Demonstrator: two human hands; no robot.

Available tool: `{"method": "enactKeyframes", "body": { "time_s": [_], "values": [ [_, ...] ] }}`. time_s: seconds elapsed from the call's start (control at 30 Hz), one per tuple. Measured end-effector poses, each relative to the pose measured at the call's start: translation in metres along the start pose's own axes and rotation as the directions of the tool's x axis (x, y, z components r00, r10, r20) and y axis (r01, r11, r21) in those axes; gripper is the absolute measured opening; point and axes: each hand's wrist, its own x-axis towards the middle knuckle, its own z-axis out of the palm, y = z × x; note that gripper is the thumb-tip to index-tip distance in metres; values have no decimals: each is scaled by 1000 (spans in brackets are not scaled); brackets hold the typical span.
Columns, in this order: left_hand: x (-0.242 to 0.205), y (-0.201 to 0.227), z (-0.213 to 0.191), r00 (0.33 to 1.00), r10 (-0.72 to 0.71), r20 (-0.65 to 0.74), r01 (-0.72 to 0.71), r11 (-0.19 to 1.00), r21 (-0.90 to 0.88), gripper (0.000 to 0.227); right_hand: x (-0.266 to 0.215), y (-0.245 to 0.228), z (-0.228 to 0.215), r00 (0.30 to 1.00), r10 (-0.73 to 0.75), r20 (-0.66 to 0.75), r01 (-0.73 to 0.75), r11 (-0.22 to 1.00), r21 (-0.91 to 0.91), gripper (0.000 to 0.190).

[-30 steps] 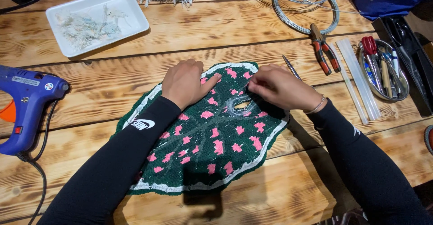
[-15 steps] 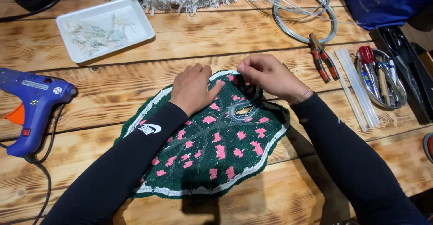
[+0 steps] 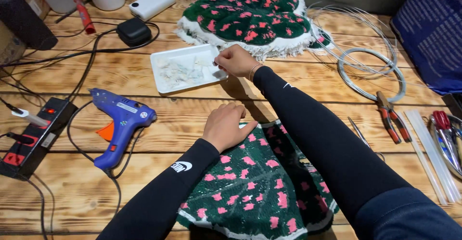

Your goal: Finishing a leaf-shaped rug by trimming threads and applying structural components.

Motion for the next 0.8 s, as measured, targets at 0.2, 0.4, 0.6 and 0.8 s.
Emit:
{"method": "enactKeyframes", "body": {
  "time_s": [0.2, 0.4, 0.6, 0.8],
  "values": [
    [13, -13, -6, 998, -62, 24, 63, 997, -48, 39, 4, -7, 11, 985, -125, -116, 89, 958, -274, 12],
    [33, -6, -4, 993, -69, 97, 81, 989, -126, 37, -6, 4, -9, 981, -191, -45, 182, 971, -153, 12],
    [46, 16, 19, 988, 55, 142, -24, 977, -214, 38, -106, -1, -62, 965, -253, -72, 232, 948, -216, 16],
    [55, 51, 57, 969, 182, 167, -130, 951, -282, 43, -237, 29, -100, 991, 82, -106, -94, 990, -108, 20]
  ]
}}
